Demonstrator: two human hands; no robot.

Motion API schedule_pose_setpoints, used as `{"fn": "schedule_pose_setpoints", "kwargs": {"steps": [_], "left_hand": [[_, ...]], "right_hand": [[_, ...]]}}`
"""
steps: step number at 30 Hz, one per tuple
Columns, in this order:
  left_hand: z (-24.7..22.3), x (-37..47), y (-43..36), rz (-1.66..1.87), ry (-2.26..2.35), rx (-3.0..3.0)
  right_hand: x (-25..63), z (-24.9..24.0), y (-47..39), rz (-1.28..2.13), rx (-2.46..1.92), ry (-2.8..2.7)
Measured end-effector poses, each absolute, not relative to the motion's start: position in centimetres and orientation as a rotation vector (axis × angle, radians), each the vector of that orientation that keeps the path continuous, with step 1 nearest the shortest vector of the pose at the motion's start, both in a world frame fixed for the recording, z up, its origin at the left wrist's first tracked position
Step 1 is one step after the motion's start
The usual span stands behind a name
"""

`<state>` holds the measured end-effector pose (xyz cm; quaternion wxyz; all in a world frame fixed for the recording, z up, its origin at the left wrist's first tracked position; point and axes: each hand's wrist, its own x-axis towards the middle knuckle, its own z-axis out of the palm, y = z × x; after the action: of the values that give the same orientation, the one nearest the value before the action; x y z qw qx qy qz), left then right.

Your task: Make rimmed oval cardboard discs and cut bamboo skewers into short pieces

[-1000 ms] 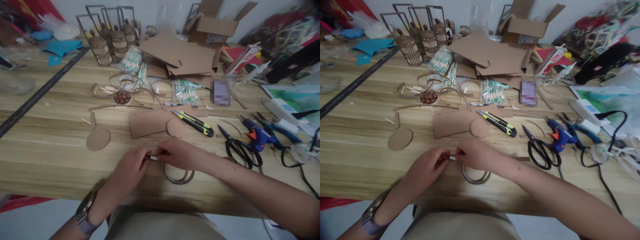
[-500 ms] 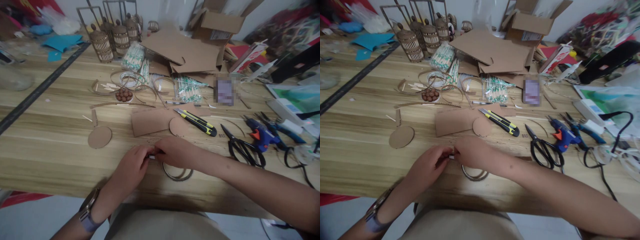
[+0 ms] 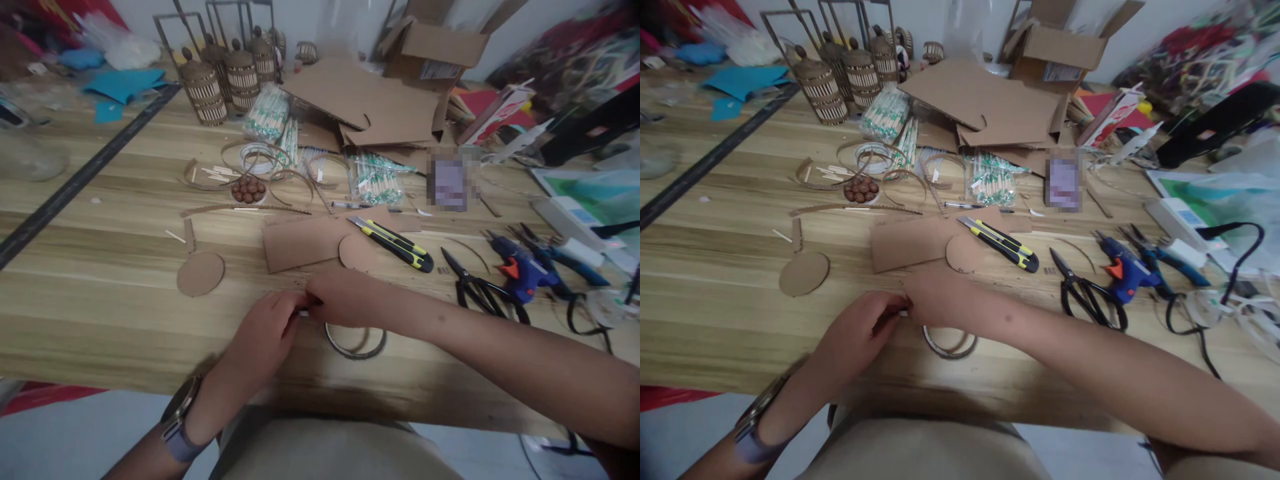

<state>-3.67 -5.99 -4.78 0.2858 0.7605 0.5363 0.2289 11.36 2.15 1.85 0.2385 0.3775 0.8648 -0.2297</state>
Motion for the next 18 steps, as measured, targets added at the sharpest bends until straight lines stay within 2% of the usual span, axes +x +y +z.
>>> {"fn": "schedule_pose_setpoints", "kwargs": {"steps": [18], "left_hand": [[-5.17,-3.90,-6.12,0.746,1.375,2.336]], "right_hand": [[11.22,1.16,2.38,-0.598,0.967,2.457]]}}
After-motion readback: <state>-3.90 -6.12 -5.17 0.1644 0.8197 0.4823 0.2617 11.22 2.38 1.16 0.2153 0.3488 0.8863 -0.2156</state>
